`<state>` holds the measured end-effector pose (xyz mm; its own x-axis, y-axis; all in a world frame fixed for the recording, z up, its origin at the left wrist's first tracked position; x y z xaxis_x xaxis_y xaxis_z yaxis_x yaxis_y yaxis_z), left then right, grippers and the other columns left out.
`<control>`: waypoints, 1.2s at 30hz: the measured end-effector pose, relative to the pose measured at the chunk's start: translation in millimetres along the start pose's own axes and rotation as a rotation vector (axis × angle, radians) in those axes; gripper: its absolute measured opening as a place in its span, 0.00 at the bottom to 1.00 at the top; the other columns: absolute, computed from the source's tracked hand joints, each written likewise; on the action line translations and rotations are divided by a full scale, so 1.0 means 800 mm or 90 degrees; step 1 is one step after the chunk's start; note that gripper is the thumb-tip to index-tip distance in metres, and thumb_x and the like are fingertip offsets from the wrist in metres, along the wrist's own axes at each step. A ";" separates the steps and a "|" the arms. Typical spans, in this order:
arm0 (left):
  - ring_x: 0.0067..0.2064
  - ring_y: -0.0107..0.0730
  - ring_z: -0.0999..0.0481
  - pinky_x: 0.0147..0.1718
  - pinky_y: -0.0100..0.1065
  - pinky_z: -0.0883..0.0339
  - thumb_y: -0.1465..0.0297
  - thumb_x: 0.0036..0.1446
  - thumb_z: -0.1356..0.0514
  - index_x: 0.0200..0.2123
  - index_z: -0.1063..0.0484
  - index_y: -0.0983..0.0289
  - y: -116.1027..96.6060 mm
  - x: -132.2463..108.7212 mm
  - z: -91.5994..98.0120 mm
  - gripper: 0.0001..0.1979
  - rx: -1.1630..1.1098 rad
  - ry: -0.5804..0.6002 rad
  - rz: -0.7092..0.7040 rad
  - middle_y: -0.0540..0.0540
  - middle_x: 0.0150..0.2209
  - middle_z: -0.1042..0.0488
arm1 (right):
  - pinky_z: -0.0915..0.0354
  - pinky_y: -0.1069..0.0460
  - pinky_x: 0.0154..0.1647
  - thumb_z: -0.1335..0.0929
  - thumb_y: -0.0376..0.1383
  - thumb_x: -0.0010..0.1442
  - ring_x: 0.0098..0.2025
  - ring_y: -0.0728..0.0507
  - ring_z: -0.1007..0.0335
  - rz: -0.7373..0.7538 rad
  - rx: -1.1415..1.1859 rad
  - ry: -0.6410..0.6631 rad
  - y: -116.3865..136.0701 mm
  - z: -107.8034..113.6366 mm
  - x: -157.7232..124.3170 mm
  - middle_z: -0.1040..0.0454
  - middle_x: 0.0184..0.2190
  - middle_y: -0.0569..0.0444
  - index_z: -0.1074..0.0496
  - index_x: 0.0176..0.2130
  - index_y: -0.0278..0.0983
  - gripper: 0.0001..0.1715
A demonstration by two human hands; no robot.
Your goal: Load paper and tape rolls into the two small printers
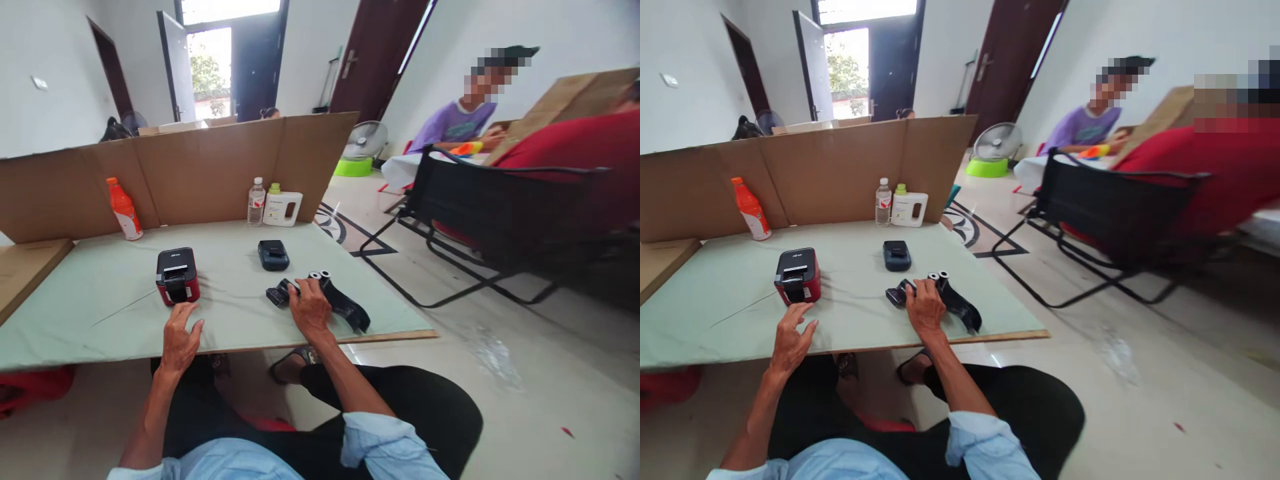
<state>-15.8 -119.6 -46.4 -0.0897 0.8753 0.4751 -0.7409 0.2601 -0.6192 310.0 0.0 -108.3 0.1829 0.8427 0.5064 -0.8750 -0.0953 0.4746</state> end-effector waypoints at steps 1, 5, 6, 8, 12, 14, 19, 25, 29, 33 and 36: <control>0.55 0.45 0.22 0.51 0.46 0.21 0.67 0.62 0.40 0.54 0.25 0.60 0.008 -0.002 0.009 0.17 0.006 -0.030 0.021 0.60 0.53 0.23 | 0.33 0.45 0.48 0.39 0.41 0.72 0.51 0.35 0.27 0.015 0.015 -0.015 0.001 0.001 -0.001 0.25 0.50 0.38 0.24 0.52 0.34 0.21; 0.56 0.50 0.23 0.48 0.48 0.20 0.63 0.59 0.35 0.56 0.28 0.60 0.050 0.002 0.036 0.23 0.023 -0.153 0.098 0.62 0.54 0.26 | 0.33 0.41 0.57 0.41 0.43 0.73 0.55 0.33 0.30 0.061 0.104 -0.037 0.031 0.004 -0.005 0.26 0.50 0.38 0.24 0.52 0.36 0.22; 0.58 0.51 0.24 0.49 0.49 0.20 0.62 0.57 0.34 0.58 0.30 0.61 0.063 0.007 0.040 0.26 0.017 -0.172 0.120 0.63 0.55 0.26 | 0.33 0.40 0.59 0.41 0.43 0.73 0.56 0.33 0.30 0.074 0.133 -0.029 0.047 0.002 -0.007 0.26 0.51 0.38 0.25 0.53 0.37 0.22; 0.62 0.54 0.26 0.54 0.51 0.22 0.60 0.53 0.30 0.62 0.33 0.61 0.088 0.021 0.045 0.35 -0.026 -0.181 0.176 0.65 0.58 0.28 | 0.32 0.39 0.59 0.40 0.43 0.72 0.57 0.33 0.30 0.114 0.208 0.019 0.086 -0.008 -0.010 0.26 0.53 0.38 0.26 0.56 0.37 0.23; 0.66 0.57 0.28 0.57 0.51 0.25 0.59 0.45 0.24 0.66 0.37 0.64 0.122 0.060 0.046 0.47 -0.170 -0.111 0.259 0.71 0.63 0.30 | 0.30 0.41 0.59 0.33 0.45 0.68 0.58 0.36 0.27 0.185 0.386 0.226 0.172 -0.045 -0.017 0.29 0.61 0.39 0.36 0.67 0.37 0.33; 0.63 0.55 0.25 0.56 0.49 0.24 0.59 0.42 0.23 0.64 0.35 0.65 0.123 0.079 0.046 0.47 -0.213 -0.057 0.242 0.69 0.61 0.27 | 0.32 0.40 0.63 0.29 0.47 0.66 0.64 0.36 0.30 0.175 0.423 0.343 0.206 -0.063 -0.017 0.33 0.67 0.38 0.43 0.72 0.38 0.43; 0.52 0.50 0.17 0.53 0.49 0.23 0.57 0.38 0.23 0.59 0.31 0.66 0.111 0.098 0.039 0.45 -0.291 0.040 0.190 0.63 0.52 0.19 | 0.33 0.41 0.64 0.26 0.47 0.62 0.65 0.34 0.31 0.202 0.488 0.468 0.261 -0.084 -0.009 0.30 0.66 0.41 0.42 0.71 0.39 0.46; 0.50 0.47 0.18 0.53 0.48 0.24 0.59 0.43 0.24 0.60 0.32 0.64 0.102 0.092 0.029 0.42 -0.225 -0.021 0.190 0.62 0.51 0.19 | 0.34 0.43 0.63 0.26 0.42 0.61 0.63 0.36 0.29 0.190 0.558 0.429 0.269 -0.093 -0.011 0.28 0.65 0.44 0.41 0.70 0.38 0.44; 0.48 0.45 0.18 0.51 0.46 0.24 0.61 0.43 0.24 0.64 0.34 0.62 0.084 0.085 0.003 0.45 -0.246 -0.002 0.165 0.58 0.50 0.19 | 0.34 0.40 0.65 0.26 0.42 0.59 0.63 0.35 0.29 0.164 0.579 0.357 0.231 -0.089 -0.020 0.28 0.64 0.45 0.41 0.70 0.40 0.46; 0.52 0.47 0.19 0.54 0.46 0.26 0.62 0.42 0.22 0.67 0.37 0.62 0.057 0.075 -0.039 0.50 -0.302 0.022 0.133 0.60 0.53 0.20 | 0.33 0.38 0.63 0.25 0.43 0.59 0.60 0.34 0.28 0.125 0.577 0.296 0.173 -0.072 -0.029 0.26 0.62 0.45 0.39 0.70 0.40 0.45; 0.57 0.50 0.21 0.58 0.47 0.28 0.64 0.42 0.22 0.67 0.36 0.61 0.036 0.068 -0.066 0.49 -0.313 0.054 0.104 0.60 0.56 0.22 | 0.31 0.38 0.61 0.26 0.44 0.60 0.58 0.35 0.26 0.096 0.555 0.271 0.137 -0.061 -0.034 0.24 0.59 0.44 0.35 0.68 0.39 0.41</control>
<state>-6.7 -42.9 -70.9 -0.1082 0.9453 0.3079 -0.3198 0.2601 -0.9111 187.4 -8.0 -105.1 -0.2302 0.8942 0.3840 -0.2066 -0.4305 0.8786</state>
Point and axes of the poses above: each hand's wrist, its own x-axis towards the middle knuckle, its own z-axis out of the back of the hand, y = z × x, the point moved 3 cm from there along x, towards the middle knuckle
